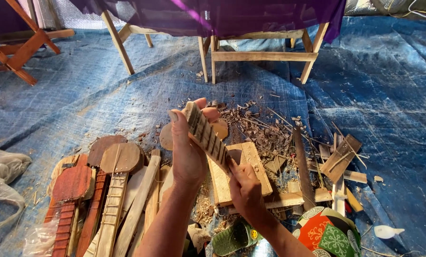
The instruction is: Applying glue to a wooden instrument neck and attaching the fretboard.
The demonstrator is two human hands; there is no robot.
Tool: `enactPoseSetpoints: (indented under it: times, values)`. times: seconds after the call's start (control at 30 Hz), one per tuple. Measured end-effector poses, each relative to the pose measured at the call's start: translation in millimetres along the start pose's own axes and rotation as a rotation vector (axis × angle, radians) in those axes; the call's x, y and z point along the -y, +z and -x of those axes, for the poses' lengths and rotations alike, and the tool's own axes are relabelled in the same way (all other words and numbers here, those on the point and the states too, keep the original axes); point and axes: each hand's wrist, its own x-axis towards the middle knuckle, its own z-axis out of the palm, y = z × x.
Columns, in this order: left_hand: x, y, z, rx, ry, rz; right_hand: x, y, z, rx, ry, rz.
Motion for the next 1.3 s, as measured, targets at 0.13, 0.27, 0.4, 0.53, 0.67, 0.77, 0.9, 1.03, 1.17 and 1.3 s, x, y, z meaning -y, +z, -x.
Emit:
enactPoseSetpoints:
  times: [0.13, 0.27, 0.4, 0.53, 0.67, 0.77, 0.9, 1.03, 1.17, 1.3]
  values:
    - [0, 1, -1, -0.001, 0.002, 0.054, -23, 11, -3, -0.078, -0.092, 0.053]
    - [0, -1, -1, 0.0, 0.003, 0.037, -14, 3, 0, 0.053, 0.104, -0.031]
    - [2, -2, 0, 0.022, 0.004, -0.018, -7, 7, 0, -0.077, -0.163, 0.073]
    - [-3, -2, 0, 0.002, -0.012, 0.001, -44, 8, 4, 0.021, 0.169, 0.03]
    - [-2, -2, 1, -0.008, -0.035, 0.005, -12, 7, 0, -0.061, -0.121, -0.006]
    - [-2, -2, 4, 0.018, -0.023, -0.022, -11, 6, 5, -0.094, -0.155, 0.089]
    - [-3, 0, -5, 0.031, -0.003, 0.037, -19, -2, -9, -0.012, 0.054, -0.131]
    - [-2, -5, -9, -0.067, -0.043, -0.041, -16, -4, 0, -0.01, 0.22, -0.103]
    - [3, -18, -10, -0.03, -0.009, 0.047, 7, -33, -6, 0.003, 0.392, -0.097]
    - [-8, -23, -6, 0.028, 0.112, 0.055, -15, -38, 4, 0.04, 0.449, -0.122]
